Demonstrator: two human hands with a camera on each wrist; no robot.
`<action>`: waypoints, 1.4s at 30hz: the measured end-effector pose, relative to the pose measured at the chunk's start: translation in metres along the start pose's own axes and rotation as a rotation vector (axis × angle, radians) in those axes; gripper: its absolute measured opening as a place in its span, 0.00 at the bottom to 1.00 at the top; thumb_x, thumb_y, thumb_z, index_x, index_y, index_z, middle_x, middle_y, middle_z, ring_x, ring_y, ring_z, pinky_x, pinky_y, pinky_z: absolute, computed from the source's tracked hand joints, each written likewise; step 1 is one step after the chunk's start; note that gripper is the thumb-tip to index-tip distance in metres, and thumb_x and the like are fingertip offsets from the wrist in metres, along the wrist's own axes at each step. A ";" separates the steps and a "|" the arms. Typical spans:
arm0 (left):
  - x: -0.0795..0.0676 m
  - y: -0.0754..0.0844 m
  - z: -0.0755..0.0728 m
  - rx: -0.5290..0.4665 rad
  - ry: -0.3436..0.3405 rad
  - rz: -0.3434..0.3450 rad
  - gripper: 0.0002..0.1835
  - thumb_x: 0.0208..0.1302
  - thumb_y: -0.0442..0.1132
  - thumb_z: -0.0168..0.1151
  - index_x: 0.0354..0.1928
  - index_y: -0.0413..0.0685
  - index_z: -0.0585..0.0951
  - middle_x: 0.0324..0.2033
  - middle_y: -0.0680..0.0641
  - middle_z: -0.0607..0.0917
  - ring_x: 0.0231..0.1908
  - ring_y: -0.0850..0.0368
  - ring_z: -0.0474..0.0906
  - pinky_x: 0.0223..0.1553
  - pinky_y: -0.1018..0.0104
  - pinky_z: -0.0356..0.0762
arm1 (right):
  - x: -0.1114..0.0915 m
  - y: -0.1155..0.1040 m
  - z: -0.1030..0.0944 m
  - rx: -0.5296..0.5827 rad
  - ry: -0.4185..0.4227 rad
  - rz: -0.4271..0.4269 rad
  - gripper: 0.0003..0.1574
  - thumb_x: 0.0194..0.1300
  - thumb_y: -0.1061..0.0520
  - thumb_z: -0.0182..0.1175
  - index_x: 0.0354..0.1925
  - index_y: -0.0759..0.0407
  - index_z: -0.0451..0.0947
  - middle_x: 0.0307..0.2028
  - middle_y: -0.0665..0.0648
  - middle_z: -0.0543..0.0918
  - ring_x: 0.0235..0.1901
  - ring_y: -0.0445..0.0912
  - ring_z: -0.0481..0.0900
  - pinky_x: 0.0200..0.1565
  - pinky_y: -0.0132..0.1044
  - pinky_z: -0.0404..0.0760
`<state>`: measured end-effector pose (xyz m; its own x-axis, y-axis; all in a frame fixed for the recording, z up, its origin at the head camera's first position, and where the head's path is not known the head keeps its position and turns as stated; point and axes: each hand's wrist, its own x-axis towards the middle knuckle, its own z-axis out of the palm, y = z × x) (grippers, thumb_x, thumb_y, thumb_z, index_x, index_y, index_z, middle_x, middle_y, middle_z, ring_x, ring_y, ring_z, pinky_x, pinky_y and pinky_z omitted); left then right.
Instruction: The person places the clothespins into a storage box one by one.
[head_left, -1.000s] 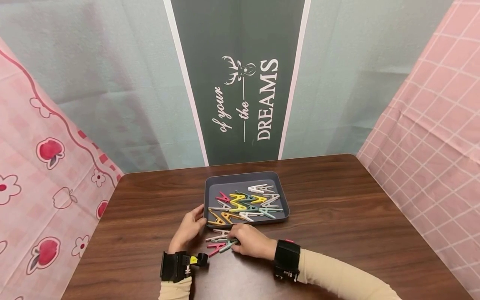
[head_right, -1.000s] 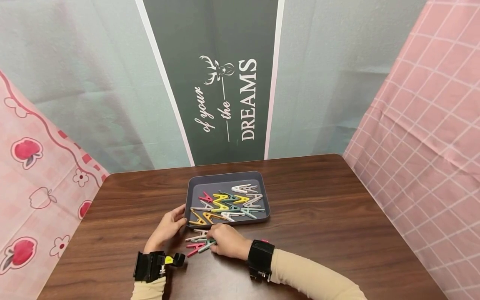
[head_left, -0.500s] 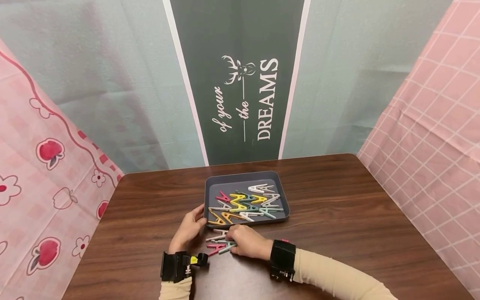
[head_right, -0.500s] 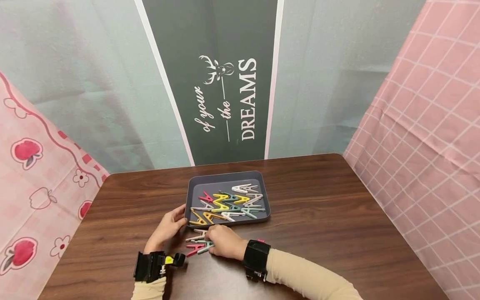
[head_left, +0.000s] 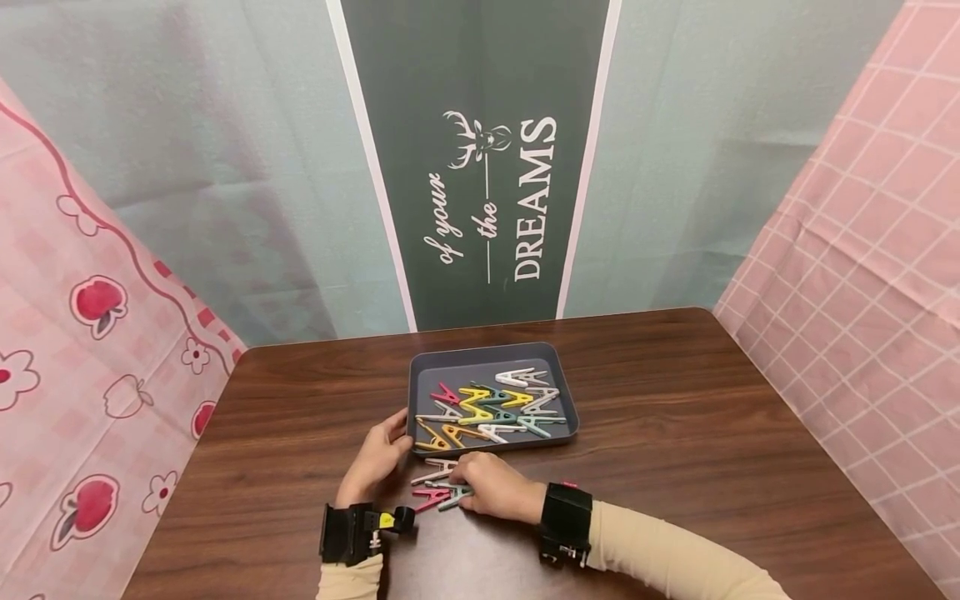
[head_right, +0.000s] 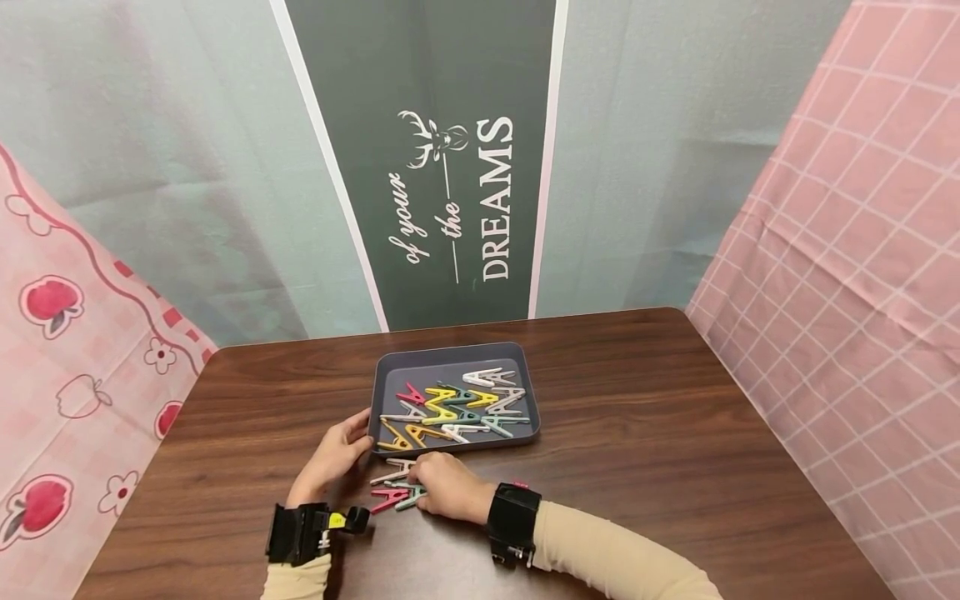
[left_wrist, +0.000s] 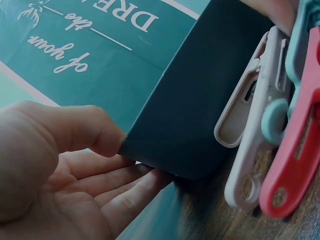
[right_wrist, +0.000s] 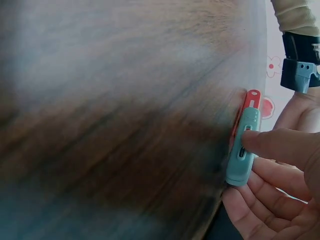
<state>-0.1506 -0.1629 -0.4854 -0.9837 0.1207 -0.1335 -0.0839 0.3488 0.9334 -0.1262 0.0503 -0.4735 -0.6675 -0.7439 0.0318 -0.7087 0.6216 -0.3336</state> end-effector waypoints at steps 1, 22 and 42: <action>0.000 0.000 0.000 -0.001 0.000 0.002 0.30 0.63 0.23 0.48 0.69 0.28 0.61 0.63 0.27 0.72 0.62 0.35 0.72 0.60 0.51 0.77 | -0.001 0.000 -0.001 -0.003 0.004 -0.001 0.13 0.51 0.56 0.70 0.39 0.54 0.86 0.37 0.49 0.86 0.40 0.39 0.83 0.44 0.26 0.81; 0.000 0.002 0.000 -0.008 -0.001 -0.020 0.30 0.65 0.24 0.47 0.69 0.29 0.60 0.63 0.27 0.72 0.62 0.35 0.73 0.60 0.51 0.77 | -0.013 0.004 -0.032 0.041 0.077 -0.050 0.14 0.53 0.58 0.69 0.41 0.57 0.85 0.36 0.50 0.86 0.38 0.39 0.82 0.41 0.26 0.81; -0.001 0.001 0.000 -0.021 -0.008 -0.040 0.30 0.64 0.24 0.48 0.70 0.29 0.60 0.63 0.27 0.72 0.63 0.37 0.72 0.62 0.49 0.75 | -0.016 0.014 -0.052 0.074 0.049 -0.069 0.14 0.55 0.57 0.68 0.42 0.56 0.84 0.38 0.49 0.85 0.40 0.37 0.80 0.46 0.28 0.81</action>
<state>-0.1500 -0.1620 -0.4841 -0.9781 0.1147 -0.1738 -0.1268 0.3339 0.9340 -0.1372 0.0834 -0.4294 -0.6297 -0.7701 0.1025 -0.7356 0.5486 -0.3974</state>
